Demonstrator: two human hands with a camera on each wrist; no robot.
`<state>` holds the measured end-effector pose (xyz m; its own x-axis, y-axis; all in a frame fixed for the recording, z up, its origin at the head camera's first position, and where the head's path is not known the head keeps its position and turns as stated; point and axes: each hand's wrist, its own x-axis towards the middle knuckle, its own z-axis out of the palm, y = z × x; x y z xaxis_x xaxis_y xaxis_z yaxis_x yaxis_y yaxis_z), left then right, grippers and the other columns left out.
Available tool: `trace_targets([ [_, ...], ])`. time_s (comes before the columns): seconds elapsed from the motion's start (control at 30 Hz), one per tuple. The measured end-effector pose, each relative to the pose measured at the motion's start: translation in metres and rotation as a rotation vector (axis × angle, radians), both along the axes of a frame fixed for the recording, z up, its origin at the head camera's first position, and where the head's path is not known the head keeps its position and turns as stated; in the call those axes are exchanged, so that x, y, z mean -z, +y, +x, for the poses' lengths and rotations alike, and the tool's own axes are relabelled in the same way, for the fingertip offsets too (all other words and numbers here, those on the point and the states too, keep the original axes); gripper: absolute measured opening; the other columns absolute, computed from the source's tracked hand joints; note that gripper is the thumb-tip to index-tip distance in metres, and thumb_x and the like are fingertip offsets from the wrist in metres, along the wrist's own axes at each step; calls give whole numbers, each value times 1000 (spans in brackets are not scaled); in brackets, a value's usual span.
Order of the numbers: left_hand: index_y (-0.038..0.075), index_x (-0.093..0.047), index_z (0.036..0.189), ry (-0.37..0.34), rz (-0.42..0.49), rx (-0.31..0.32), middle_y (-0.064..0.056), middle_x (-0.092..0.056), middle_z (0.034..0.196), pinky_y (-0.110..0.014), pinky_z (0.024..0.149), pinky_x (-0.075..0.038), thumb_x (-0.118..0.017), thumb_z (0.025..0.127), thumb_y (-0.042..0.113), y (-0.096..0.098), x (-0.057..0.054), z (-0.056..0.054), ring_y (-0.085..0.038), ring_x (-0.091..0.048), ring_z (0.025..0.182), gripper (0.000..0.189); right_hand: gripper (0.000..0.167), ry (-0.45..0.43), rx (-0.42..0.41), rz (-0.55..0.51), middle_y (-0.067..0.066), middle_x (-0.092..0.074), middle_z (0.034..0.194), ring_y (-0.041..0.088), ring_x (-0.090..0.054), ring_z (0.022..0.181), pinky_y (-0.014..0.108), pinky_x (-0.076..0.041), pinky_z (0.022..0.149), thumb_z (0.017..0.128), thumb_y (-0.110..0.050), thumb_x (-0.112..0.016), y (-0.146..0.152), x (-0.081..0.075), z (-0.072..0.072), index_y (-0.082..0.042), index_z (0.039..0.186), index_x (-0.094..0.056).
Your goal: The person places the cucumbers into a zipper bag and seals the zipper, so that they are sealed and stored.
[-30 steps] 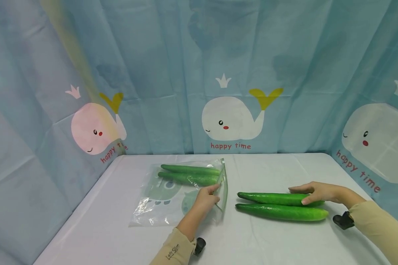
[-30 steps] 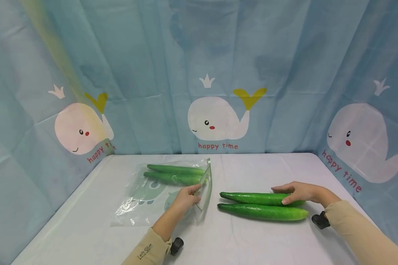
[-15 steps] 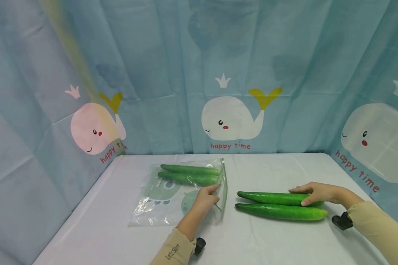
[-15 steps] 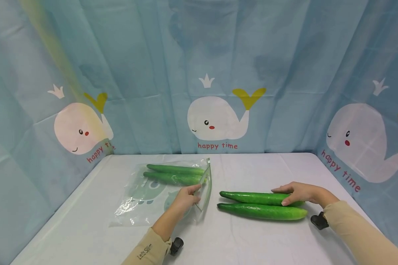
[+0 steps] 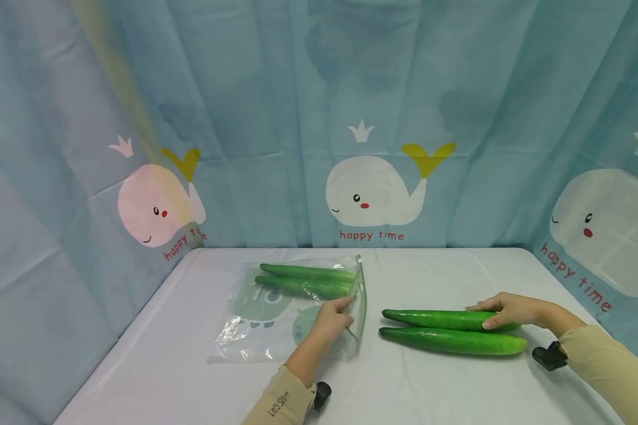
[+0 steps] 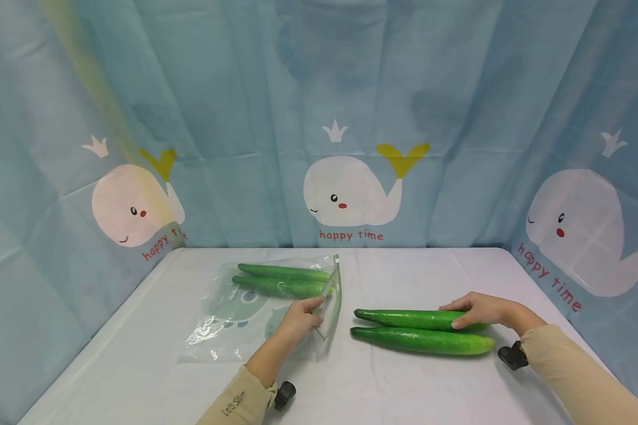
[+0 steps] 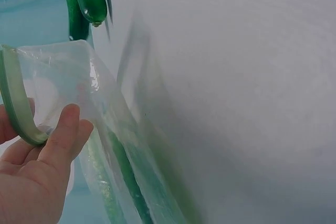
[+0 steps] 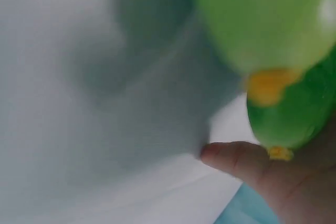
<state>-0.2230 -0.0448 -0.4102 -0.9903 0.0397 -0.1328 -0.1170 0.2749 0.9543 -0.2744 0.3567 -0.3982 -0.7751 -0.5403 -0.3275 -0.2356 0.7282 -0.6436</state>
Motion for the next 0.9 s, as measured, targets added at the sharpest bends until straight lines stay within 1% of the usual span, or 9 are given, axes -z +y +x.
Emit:
trace_targets([
  [0.13, -2, -56, 133, -3, 5, 0, -28, -47, 140, -48, 102, -43, -59, 86, -9, 1, -1, 0, -44, -38, 132, 48, 52, 48, -7, 12, 32, -55, 128, 55, -46, 120, 64, -42, 92, 90, -24, -69, 1, -6, 0, 7, 131, -57],
  [0.2, -3, -55, 134, -3, 11, 1, -28, -47, 140, -48, 102, -43, -59, 86, -9, 1, -2, 1, -44, -38, 132, 48, 52, 55, 3, 15, 31, -56, 127, 53, -48, 118, 61, -45, 91, 90, -24, -70, 1, -10, 0, 7, 130, -57],
  [0.3, -4, -55, 133, 1, 14, 0, -28, -47, 139, -47, 102, -44, -58, 85, -10, 0, -2, 2, -44, -39, 132, 49, 53, 45, 41, 8, 31, -55, 128, 51, -49, 118, 57, -47, 90, 88, -23, -71, 1, -17, 0, 7, 130, -57],
  [0.37, -5, -54, 134, 3, 17, 4, -28, -47, 139, -47, 101, -44, -58, 86, -10, 0, -2, 2, -44, -39, 132, 48, 53, 34, 60, -12, 31, -54, 128, 48, -52, 115, 53, -50, 87, 89, -23, -71, 2, -21, 0, 8, 130, -56],
  [0.43, -4, -54, 134, 5, 17, 10, -28, -47, 139, -47, 102, -44, -58, 86, -9, 0, -2, 2, -44, -39, 132, 48, 53, 4, 86, -49, 27, -59, 120, 41, -59, 104, 49, -53, 78, 89, -21, -71, 3, -24, -1, 9, 129, -55],
  [0.5, -4, -54, 134, 3, 23, 16, -28, -46, 140, -48, 102, -43, -58, 87, -9, 0, -2, 1, -44, -38, 133, 48, 52, -21, 100, -80, 23, -62, 110, 36, -61, 93, 46, -53, 70, 90, -19, -70, 3, -28, 0, 11, 129, -53],
  [0.6, -4, -54, 134, 9, 25, 18, -28, -46, 140, -49, 103, -42, -58, 87, -9, 0, -2, 1, -45, -38, 132, 47, 52, -67, 124, -121, 18, -63, 107, 32, -62, 87, 47, -52, 67, 91, -18, -68, 3, -34, 1, 12, 129, -50],
  [0.73, -5, -55, 133, 26, 16, 11, -28, -46, 140, -51, 105, -39, -58, 86, -9, 0, -2, 2, -44, -38, 132, 47, 53, -87, 127, -171, 22, -59, 119, 37, -62, 97, 51, -52, 74, 92, -18, -65, -1, -40, 3, 13, 131, -48],
  [0.9, -5, -55, 132, 35, 2, 2, -28, -48, 139, -52, 106, -37, -58, 85, -9, 0, -3, 2, -44, -39, 132, 47, 51, -118, 105, -262, 15, -60, 113, 34, -61, 97, 48, -51, 74, 95, -17, -59, -6, -41, 2, 14, 133, -44],
])
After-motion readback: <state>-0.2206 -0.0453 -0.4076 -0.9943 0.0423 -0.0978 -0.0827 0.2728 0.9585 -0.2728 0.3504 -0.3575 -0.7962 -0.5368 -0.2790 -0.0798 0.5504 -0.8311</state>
